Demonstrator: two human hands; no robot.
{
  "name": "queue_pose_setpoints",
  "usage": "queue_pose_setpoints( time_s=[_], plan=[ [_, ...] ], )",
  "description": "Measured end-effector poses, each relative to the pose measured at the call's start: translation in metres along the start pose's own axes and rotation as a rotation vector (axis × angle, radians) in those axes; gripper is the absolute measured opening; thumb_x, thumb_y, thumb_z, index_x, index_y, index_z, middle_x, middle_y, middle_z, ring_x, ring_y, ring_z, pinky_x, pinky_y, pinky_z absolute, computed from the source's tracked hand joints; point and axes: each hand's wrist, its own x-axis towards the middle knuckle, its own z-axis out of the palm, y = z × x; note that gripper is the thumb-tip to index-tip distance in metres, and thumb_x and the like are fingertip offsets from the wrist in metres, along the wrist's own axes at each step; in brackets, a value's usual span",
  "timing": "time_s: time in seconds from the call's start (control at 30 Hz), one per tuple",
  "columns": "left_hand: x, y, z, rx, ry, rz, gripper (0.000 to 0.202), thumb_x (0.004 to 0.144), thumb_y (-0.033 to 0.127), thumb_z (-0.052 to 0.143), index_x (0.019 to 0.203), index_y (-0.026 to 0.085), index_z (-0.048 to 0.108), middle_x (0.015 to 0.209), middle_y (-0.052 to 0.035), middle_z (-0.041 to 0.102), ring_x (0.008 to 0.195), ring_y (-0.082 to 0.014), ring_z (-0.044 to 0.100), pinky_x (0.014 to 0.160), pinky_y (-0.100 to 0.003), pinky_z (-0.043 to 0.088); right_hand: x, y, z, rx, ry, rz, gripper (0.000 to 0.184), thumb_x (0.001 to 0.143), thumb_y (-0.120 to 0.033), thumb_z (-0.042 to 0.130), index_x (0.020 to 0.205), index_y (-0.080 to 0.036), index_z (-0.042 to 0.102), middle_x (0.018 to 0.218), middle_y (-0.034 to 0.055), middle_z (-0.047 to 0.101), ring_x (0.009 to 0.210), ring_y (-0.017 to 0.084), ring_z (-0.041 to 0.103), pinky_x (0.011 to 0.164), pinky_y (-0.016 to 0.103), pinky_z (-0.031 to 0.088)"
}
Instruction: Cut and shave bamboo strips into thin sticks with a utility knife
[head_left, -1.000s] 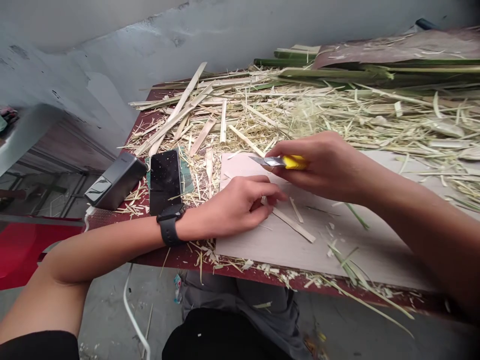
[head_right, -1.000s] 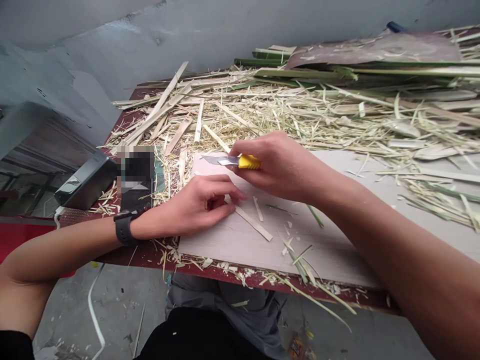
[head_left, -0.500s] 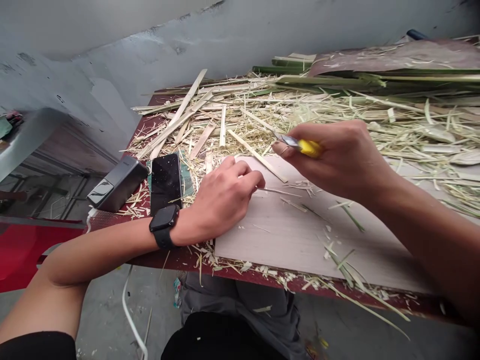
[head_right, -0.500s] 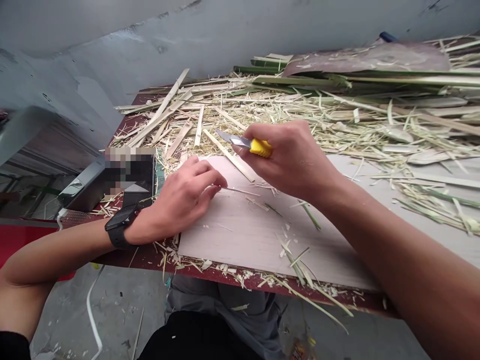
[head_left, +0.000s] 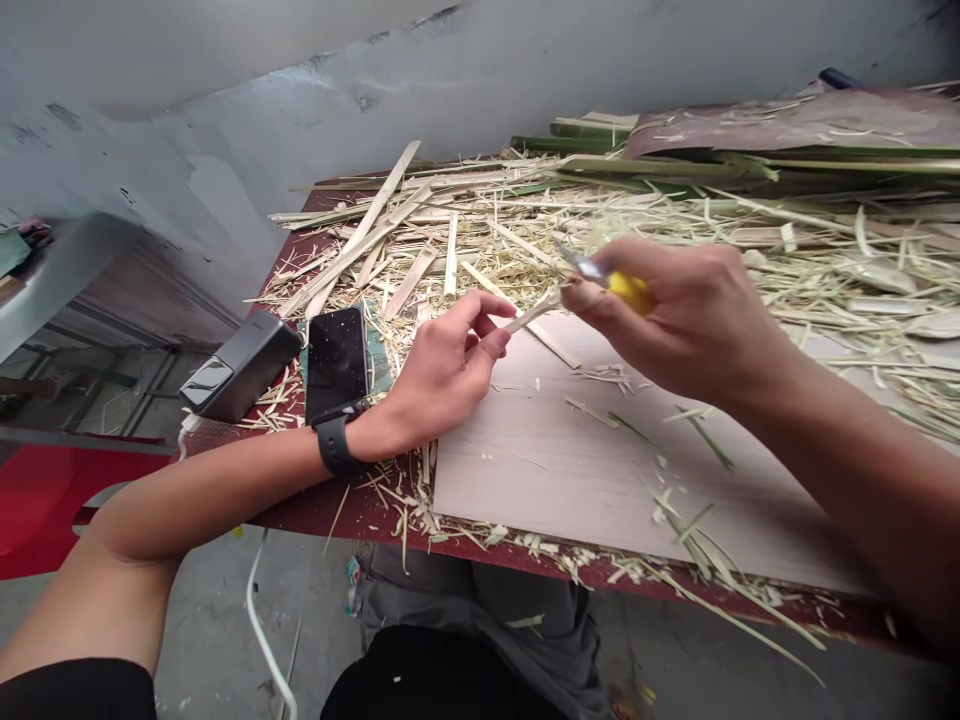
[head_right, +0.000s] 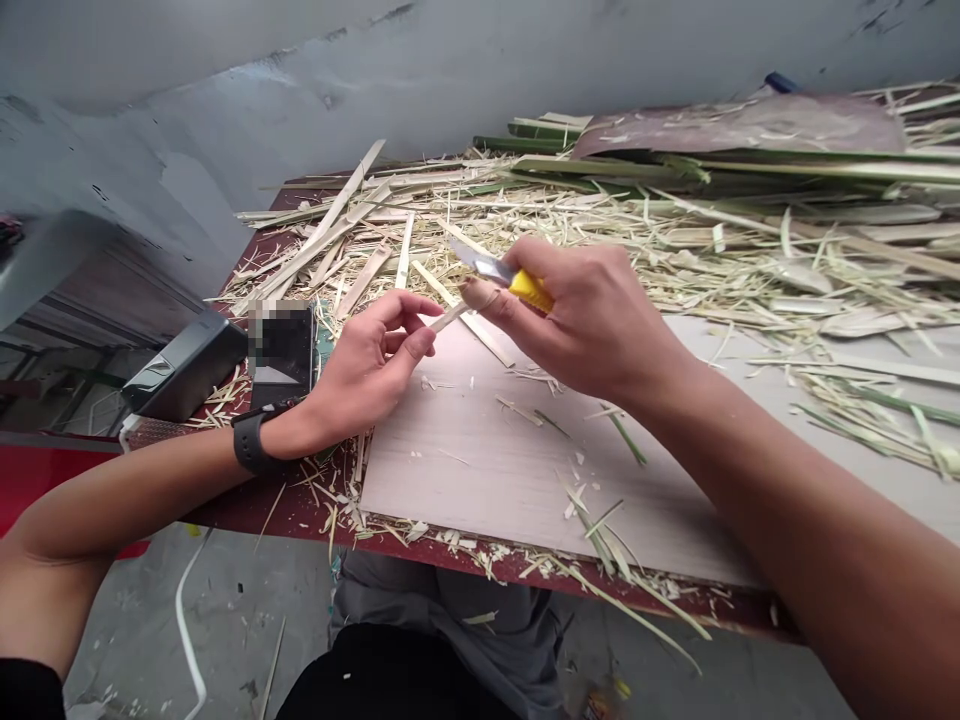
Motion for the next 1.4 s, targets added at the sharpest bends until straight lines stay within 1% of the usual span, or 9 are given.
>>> queue_pose_setpoints(
  time_s=[0.2, 0.4, 0.53, 0.7, 0.8, 0.97, 1.07, 1.27, 1.4],
  plan=[
    [0.002, 0.006, 0.002, -0.181, 0.083, -0.113, 0.016, 0.101, 0.014, 0.058, 0.114, 0.021, 0.052, 0.085, 0.0005, 0.062, 0.086, -0.0136, 0.068, 0.069, -0.024, 0.055, -0.001, 0.008, 0.010, -0.050, -0.096, -0.030, 0.051, 0.103, -0.065, 0.049, 0.071, -0.025, 0.048, 0.056, 0.0004, 0.045, 0.050, 0.015, 0.037, 0.055, 0.033, 0.023],
    [-0.001, 0.011, 0.005, -0.229, 0.109, -0.100, 0.019, 0.101, 0.014, 0.057, 0.114, 0.023, 0.047, 0.087, 0.0004, 0.063, 0.087, -0.0132, 0.068, 0.067, -0.024, 0.055, -0.003, 0.000, 0.009, -0.079, -0.047, -0.013, 0.052, 0.099, -0.066, 0.058, 0.069, -0.025, 0.050, 0.058, 0.0018, 0.046, 0.052, 0.016, 0.035, 0.055, 0.033, 0.018],
    [-0.001, 0.011, 0.005, -0.249, 0.123, -0.129, 0.018, 0.101, 0.016, 0.058, 0.108, 0.024, 0.044, 0.088, 0.0001, 0.062, 0.086, -0.0132, 0.068, 0.063, -0.023, 0.053, -0.001, -0.005, 0.005, -0.184, -0.008, 0.039, 0.054, 0.099, -0.070, 0.056, 0.071, -0.024, 0.048, 0.064, 0.0042, 0.051, 0.054, 0.015, 0.036, 0.056, 0.033, 0.016],
    [-0.010, 0.011, 0.011, -0.318, 0.059, -0.154, 0.018, 0.100, 0.015, 0.058, 0.106, 0.024, 0.043, 0.085, 0.0004, 0.061, 0.085, -0.0137, 0.068, 0.062, -0.023, 0.054, 0.008, 0.033, -0.015, -0.332, 0.134, 0.297, 0.058, 0.097, -0.076, 0.052, 0.073, -0.024, 0.047, 0.058, 0.0018, 0.038, 0.054, 0.014, 0.027, 0.060, 0.037, 0.021],
    [-0.014, 0.009, 0.013, -0.339, -0.014, -0.132, 0.015, 0.099, 0.012, 0.057, 0.106, 0.022, 0.048, 0.090, -0.0008, 0.060, 0.084, -0.0119, 0.066, 0.062, -0.021, 0.054, 0.011, 0.051, -0.021, -0.270, 0.194, 0.304, 0.062, 0.095, -0.082, 0.049, 0.071, -0.025, 0.056, 0.055, 0.0038, 0.041, 0.055, 0.017, 0.030, 0.063, 0.041, 0.025],
    [-0.011, 0.006, 0.012, -0.381, -0.054, -0.206, 0.015, 0.098, 0.012, 0.061, 0.105, 0.020, 0.050, 0.098, -0.0003, 0.055, 0.060, -0.0027, 0.054, 0.045, -0.016, 0.046, 0.008, 0.025, -0.010, -0.078, -0.032, 0.277, 0.072, 0.089, -0.093, 0.025, 0.076, -0.039, 0.070, 0.055, 0.0078, 0.041, 0.058, 0.027, 0.036, 0.060, 0.046, 0.028],
    [-0.009, 0.007, 0.012, -0.416, -0.084, -0.235, 0.019, 0.098, 0.012, 0.060, 0.111, 0.020, 0.048, 0.098, -0.0011, 0.059, 0.061, -0.0049, 0.060, 0.047, -0.018, 0.054, 0.007, 0.011, -0.005, -0.033, -0.099, 0.252, 0.069, 0.089, -0.093, 0.026, 0.073, -0.042, 0.069, 0.056, 0.0076, 0.039, 0.059, 0.027, 0.035, 0.059, 0.046, 0.028],
    [-0.005, 0.010, 0.008, -0.439, -0.112, -0.316, 0.021, 0.101, 0.009, 0.054, 0.117, 0.020, 0.044, 0.097, -0.0022, 0.069, 0.062, -0.0062, 0.065, 0.055, -0.021, 0.062, 0.007, 0.022, -0.008, -0.057, 0.033, 0.264, 0.075, 0.092, -0.092, 0.031, 0.067, -0.027, 0.059, 0.057, 0.0013, 0.037, 0.058, 0.018, 0.036, 0.060, 0.039, 0.031],
    [-0.003, 0.010, 0.007, -0.444, -0.112, -0.348, 0.023, 0.102, 0.009, 0.055, 0.118, 0.020, 0.042, 0.096, -0.0012, 0.069, 0.057, -0.0054, 0.065, 0.052, -0.020, 0.060, 0.006, 0.021, -0.004, -0.002, -0.097, 0.153, 0.067, 0.097, -0.082, 0.039, 0.068, -0.024, 0.054, 0.054, -0.0019, 0.039, 0.054, 0.013, 0.035, 0.057, 0.035, 0.030]
  ],
)
